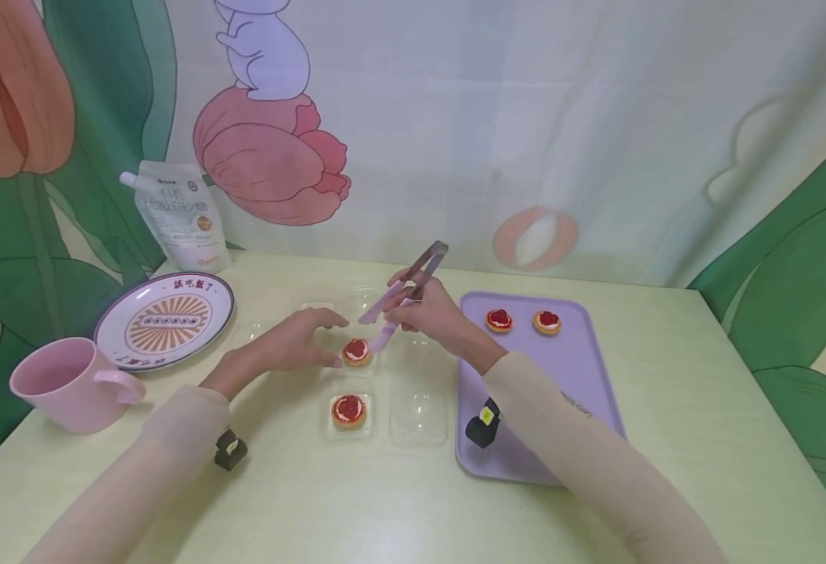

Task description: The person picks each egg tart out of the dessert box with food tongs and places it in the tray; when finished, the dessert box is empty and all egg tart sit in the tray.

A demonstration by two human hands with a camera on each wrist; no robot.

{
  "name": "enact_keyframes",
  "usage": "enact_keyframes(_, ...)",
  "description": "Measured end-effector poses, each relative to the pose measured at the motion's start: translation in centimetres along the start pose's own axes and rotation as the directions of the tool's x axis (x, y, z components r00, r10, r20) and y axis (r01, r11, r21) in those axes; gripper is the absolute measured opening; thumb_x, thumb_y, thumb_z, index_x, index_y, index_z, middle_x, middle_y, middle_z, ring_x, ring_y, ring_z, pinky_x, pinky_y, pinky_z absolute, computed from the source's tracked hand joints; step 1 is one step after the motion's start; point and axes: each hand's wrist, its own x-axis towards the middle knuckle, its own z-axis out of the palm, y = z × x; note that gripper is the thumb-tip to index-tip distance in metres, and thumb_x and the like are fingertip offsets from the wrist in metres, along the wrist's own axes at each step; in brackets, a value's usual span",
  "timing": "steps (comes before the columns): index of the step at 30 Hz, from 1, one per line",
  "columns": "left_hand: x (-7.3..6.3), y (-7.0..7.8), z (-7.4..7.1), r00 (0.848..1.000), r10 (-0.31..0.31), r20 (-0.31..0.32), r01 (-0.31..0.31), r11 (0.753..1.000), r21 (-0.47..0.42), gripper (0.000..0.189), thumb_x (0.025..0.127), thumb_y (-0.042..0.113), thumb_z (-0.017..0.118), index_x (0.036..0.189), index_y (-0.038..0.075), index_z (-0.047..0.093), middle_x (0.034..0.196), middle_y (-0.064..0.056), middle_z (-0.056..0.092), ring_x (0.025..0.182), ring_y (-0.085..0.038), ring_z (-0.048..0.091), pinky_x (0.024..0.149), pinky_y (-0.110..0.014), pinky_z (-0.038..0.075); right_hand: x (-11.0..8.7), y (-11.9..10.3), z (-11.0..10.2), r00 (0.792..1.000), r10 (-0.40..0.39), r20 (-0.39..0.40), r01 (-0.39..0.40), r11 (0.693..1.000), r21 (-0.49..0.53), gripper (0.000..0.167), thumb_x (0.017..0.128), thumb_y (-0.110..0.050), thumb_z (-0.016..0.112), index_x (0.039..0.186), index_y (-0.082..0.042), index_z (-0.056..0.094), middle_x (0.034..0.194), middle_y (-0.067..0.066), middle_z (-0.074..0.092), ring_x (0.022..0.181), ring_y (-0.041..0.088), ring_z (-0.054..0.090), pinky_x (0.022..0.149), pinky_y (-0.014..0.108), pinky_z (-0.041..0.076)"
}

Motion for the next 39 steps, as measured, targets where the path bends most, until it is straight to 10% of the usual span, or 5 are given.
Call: enact_keyframes(39,0.0,0.6,-0.2,0.998,-0.054,0.026,0.053,0.998,0.023,0.06,0.081,0.019,0.083,0.132,-0.002,0.06,0.134,-0.021,0.062,0.123,-0.04,0.059,0.104,-0.053,0.047,0.6,1.6,2.8,0.997,0.074,0.039,-0.064,0.978,-0.199,0.048,0.083,0.003,0.072,0.128,0.003,0.054,0.096,0.017,0.07,0.066,0.013,0.056,0.059,0.024,0.048)
